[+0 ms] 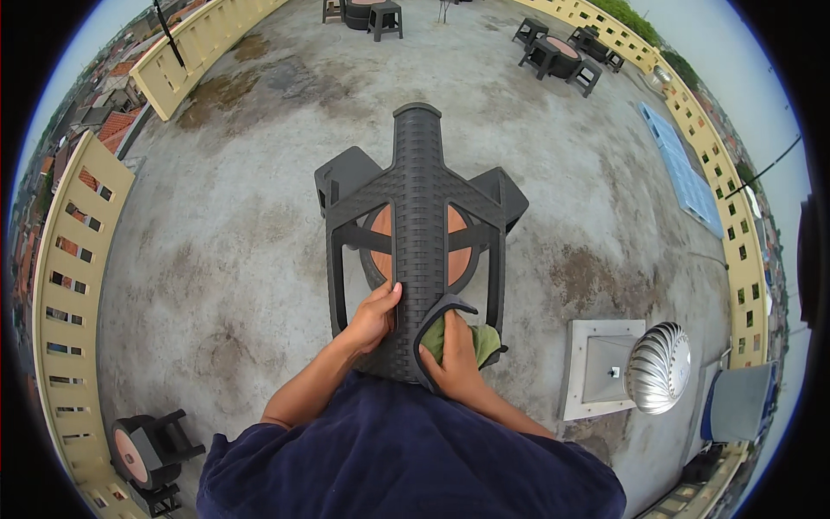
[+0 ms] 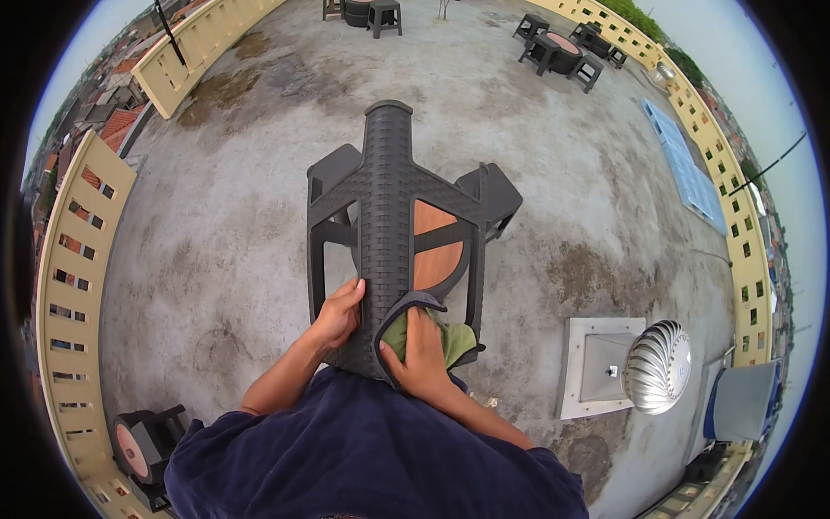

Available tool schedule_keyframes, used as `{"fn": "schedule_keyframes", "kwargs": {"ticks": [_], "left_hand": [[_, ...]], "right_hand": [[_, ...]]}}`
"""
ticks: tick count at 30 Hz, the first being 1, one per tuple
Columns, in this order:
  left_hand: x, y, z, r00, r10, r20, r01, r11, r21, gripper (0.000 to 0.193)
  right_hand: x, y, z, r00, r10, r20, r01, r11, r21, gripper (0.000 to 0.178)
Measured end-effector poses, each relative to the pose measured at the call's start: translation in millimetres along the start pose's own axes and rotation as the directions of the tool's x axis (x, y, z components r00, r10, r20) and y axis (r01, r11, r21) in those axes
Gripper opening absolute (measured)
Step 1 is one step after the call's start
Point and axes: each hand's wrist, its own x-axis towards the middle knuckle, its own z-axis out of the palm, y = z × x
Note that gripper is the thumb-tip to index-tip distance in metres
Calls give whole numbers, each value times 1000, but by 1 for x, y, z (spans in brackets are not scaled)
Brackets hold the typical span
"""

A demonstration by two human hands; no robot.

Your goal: Cleaning a black plastic chair with a green cloth on a rooftop.

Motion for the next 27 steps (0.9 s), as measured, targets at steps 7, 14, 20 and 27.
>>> {"fn": "schedule_keyframes", "kwargs": {"ticks": [7,14,20,27], "left_hand": [[-35,13,-24,995,-79,62,77,996,42,123],[-52,11,-52,943,-28,331,75,989,-129,132],[-59,21,-52,930,-23,366,46,998,-53,130],[-72,12,-83,938,19,347,-4,999,-44,128]], "right_hand": [[28,-49,39,903,-374,211,427,831,-356,59],[191,-63,48,859,-496,124,509,804,-307,52],[301,-86,53,912,-407,-50,328,797,-508,49],[175,-107,88,745,-615,260,662,629,-408,33]]}}
